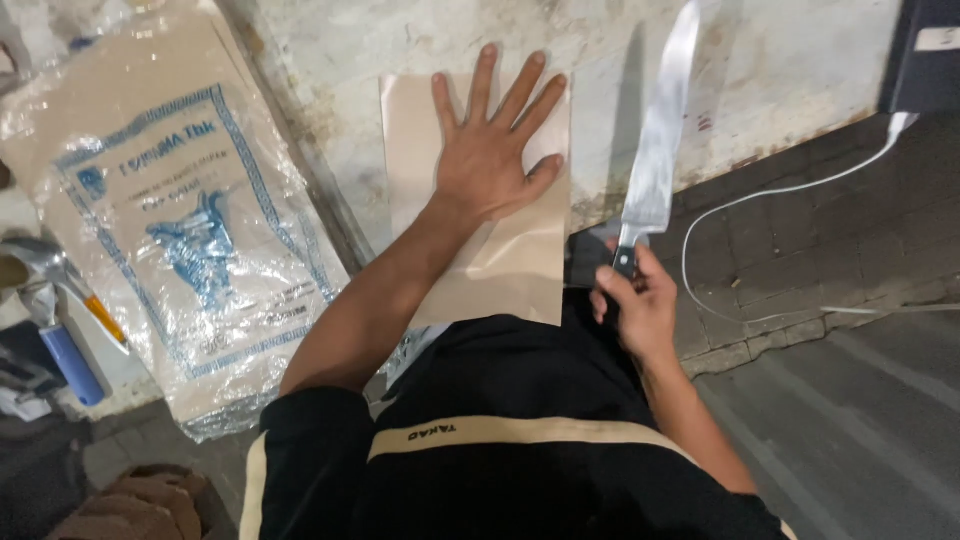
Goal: Cutting paper liners and placing them into small cardboard boxes.
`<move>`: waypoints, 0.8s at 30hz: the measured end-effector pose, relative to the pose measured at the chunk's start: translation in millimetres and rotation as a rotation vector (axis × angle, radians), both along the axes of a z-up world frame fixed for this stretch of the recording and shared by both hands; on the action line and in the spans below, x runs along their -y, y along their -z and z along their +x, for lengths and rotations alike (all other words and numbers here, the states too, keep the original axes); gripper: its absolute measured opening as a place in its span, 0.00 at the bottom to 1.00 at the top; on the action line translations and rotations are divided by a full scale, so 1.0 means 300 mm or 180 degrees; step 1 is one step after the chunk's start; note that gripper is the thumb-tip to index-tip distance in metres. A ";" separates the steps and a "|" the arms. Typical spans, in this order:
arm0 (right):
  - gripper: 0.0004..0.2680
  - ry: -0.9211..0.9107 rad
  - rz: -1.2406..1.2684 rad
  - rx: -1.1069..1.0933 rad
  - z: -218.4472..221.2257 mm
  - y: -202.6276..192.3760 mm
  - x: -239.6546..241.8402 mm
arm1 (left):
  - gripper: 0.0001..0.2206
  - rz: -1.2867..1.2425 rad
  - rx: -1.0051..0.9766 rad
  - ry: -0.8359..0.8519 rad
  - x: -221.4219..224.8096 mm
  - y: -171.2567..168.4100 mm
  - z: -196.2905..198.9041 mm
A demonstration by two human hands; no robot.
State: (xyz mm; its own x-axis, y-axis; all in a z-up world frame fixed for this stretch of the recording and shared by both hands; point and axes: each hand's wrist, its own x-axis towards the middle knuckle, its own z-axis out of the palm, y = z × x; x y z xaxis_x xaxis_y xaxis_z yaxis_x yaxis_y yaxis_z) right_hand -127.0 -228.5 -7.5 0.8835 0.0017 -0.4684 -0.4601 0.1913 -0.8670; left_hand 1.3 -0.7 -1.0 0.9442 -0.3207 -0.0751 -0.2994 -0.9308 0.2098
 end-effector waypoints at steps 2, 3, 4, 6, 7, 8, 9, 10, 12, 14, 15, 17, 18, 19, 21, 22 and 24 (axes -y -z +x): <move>0.12 -0.0178 -0.0257 0.0038 -0.011 0.003 0.049 | 0.34 -0.0034 -0.0272 -0.0027 0.005 -0.035 0.023; 0.12 -0.0375 -0.0512 0.0050 -0.027 0.001 0.073 | 0.36 -0.0066 -0.0570 -0.0072 0.006 -0.052 0.023; 0.12 -0.0394 -0.0514 0.0086 -0.024 0.017 0.108 | 0.36 -0.0067 -0.0535 -0.0093 0.002 -0.017 0.019; 0.17 -0.0603 -0.1754 0.0370 -0.020 0.045 0.176 | 0.36 -0.0280 0.0383 -0.0096 -0.013 0.051 0.006; 0.17 -0.0628 -0.1756 0.0411 0.024 0.000 0.188 | 0.36 -0.0279 0.0417 -0.0129 -0.026 0.034 0.022; 0.15 -0.0900 -0.2385 0.0910 0.060 -0.044 0.198 | 0.32 -0.0551 0.0226 -0.0063 -0.041 0.019 0.034; 0.14 -0.1171 -0.3008 0.1418 0.095 -0.088 0.207 | 0.29 -0.0823 0.0036 0.0006 -0.055 0.004 0.045; 0.14 -0.1187 -0.3008 0.1439 0.124 -0.091 0.221 | 0.29 -0.0826 0.0050 -0.0015 -0.066 -0.050 0.069; 0.19 -0.1517 -0.3846 0.1477 0.182 -0.099 0.245 | 0.38 -0.0033 -0.0941 -0.0090 -0.093 -0.162 0.111; 0.18 -0.1530 -0.4180 0.1832 0.230 -0.111 0.225 | 0.38 -0.0057 -0.0960 0.0002 -0.147 -0.124 0.101; 0.17 -0.1514 -0.4512 0.2158 0.261 -0.118 0.215 | 0.38 -0.0075 -0.0992 0.0128 -0.174 -0.108 0.104; 0.18 -0.1516 -0.4535 0.2431 0.312 -0.099 0.220 | 0.38 -0.0105 -0.0726 0.0130 -0.194 -0.065 0.076; 0.18 -0.1513 -0.4558 0.2683 0.344 -0.088 0.218 | 0.39 -0.0133 -0.0471 0.0147 -0.208 -0.042 0.065; 0.18 -0.1512 -0.4545 0.2722 0.376 -0.077 0.224 | 0.39 -0.0123 -0.0449 0.0121 -0.217 -0.047 0.059; 0.21 -0.1490 -0.4734 0.3061 0.427 -0.053 0.237 | 0.39 -0.0340 -0.0325 0.0030 -0.233 -0.050 0.033; 0.21 -0.1503 -0.4727 0.3097 0.447 -0.049 0.241 | 0.39 -0.0342 -0.0308 -0.0001 -0.236 -0.054 0.035; 0.19 -0.1484 -0.4612 0.3035 0.489 -0.041 0.247 | 0.39 -0.0490 -0.0566 -0.0144 -0.242 -0.062 0.040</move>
